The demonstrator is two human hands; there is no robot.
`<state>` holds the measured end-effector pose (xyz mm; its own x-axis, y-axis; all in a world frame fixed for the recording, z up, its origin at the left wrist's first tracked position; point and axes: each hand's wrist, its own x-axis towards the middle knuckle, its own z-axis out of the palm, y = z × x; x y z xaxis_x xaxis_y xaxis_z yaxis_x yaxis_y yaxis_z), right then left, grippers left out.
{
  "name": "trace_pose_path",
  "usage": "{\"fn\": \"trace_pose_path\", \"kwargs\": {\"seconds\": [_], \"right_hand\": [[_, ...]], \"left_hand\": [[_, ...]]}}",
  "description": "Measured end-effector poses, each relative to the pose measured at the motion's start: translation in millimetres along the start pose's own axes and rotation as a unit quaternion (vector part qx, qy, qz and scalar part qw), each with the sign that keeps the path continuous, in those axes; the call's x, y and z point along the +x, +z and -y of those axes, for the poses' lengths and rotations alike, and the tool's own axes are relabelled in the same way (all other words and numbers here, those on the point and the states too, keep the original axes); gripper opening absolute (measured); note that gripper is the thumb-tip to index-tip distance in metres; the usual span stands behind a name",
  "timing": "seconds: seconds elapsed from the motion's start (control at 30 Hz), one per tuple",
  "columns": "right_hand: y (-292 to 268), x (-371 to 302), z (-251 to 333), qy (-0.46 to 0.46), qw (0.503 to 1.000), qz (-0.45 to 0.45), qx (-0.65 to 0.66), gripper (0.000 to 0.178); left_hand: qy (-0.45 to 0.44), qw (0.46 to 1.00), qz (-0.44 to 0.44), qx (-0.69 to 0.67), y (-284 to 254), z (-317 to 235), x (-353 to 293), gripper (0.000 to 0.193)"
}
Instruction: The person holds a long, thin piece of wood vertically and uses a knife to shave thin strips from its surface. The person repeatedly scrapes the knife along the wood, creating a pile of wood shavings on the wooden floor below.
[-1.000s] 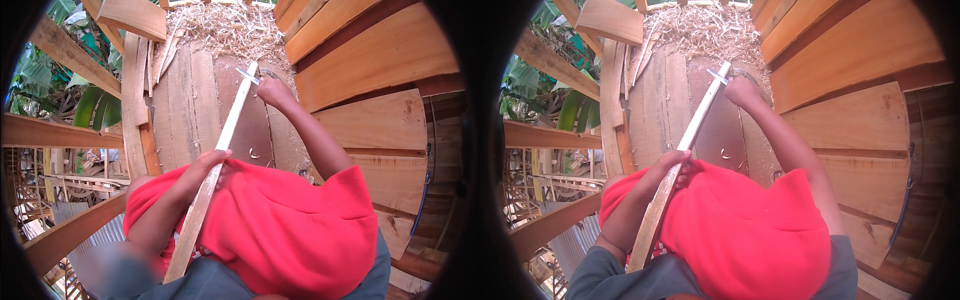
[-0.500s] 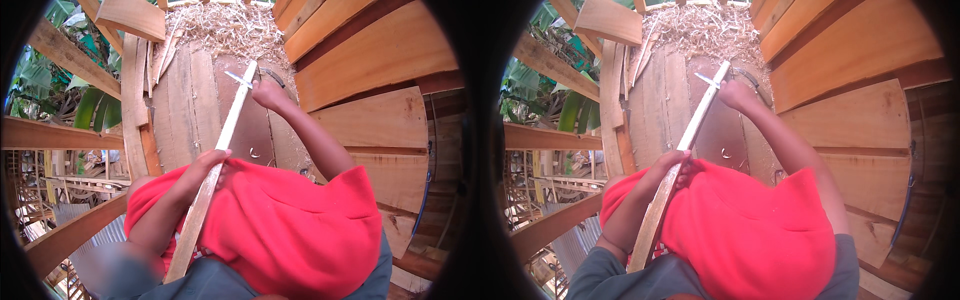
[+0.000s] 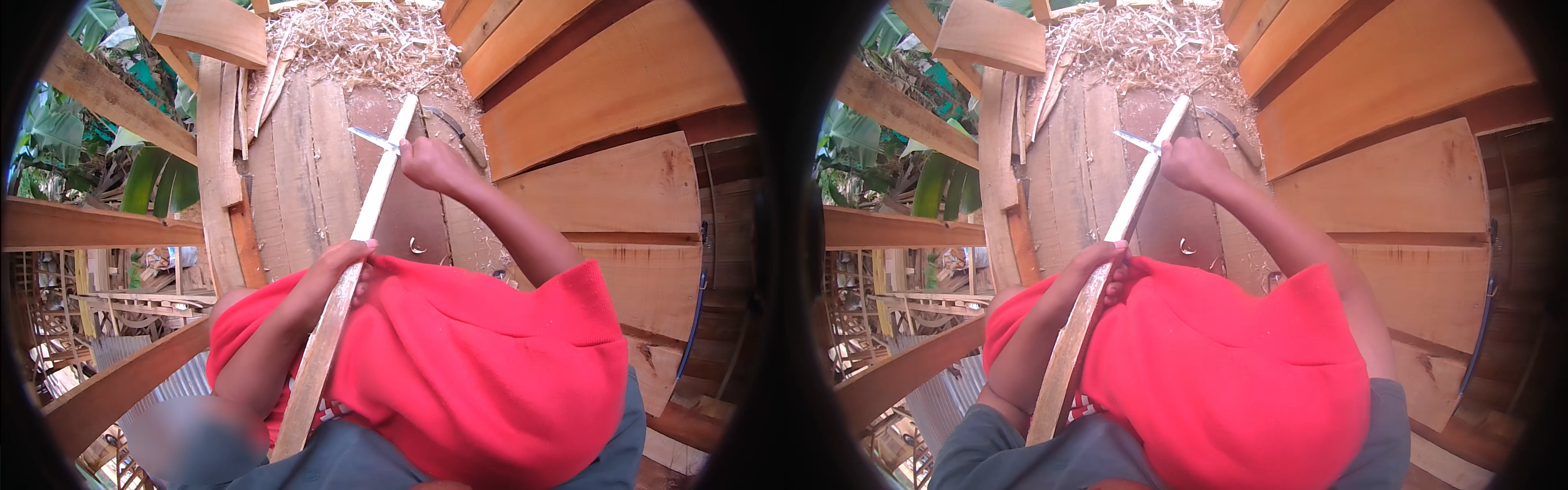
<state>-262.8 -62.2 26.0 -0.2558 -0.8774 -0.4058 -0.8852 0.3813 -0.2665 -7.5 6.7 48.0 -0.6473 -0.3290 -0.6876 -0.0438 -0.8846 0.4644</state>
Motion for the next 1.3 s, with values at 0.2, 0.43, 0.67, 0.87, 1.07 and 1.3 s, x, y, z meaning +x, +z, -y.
{"fn": "trace_pose_path", "kwargs": {"seconds": [0.2,0.43,0.67,0.87,1.07,1.3], "right_hand": [[-2,7,-2,0.006,1.000,0.020,0.014,0.056],[-17,26,-20,-0.014,1.000,0.017,-0.011,0.055],[-11,36,-19,-0.018,0.999,0.043,-0.018,0.053],[4,-6,20,-0.009,1.000,0.016,-0.021,0.051],[-2,42,-23,-0.005,0.999,0.023,-0.025,0.052],[-15,37,-14,-0.050,0.995,0.052,-0.068,0.049]], "left_hand": [[0.004,1.000,-0.003,0.001,-1,0,3,0.027],[-0.002,1.000,0.004,-0.006,-1,1,3,0.028],[-0.002,1.000,0.001,-0.007,-1,-2,2,0.028],[0.005,1.000,-0.025,-0.007,2,-3,-1,0.028],[0.001,1.000,-0.003,-0.001,0,-3,1,0.029],[0.001,1.000,-0.009,-0.006,3,-6,-3,0.028]]}}
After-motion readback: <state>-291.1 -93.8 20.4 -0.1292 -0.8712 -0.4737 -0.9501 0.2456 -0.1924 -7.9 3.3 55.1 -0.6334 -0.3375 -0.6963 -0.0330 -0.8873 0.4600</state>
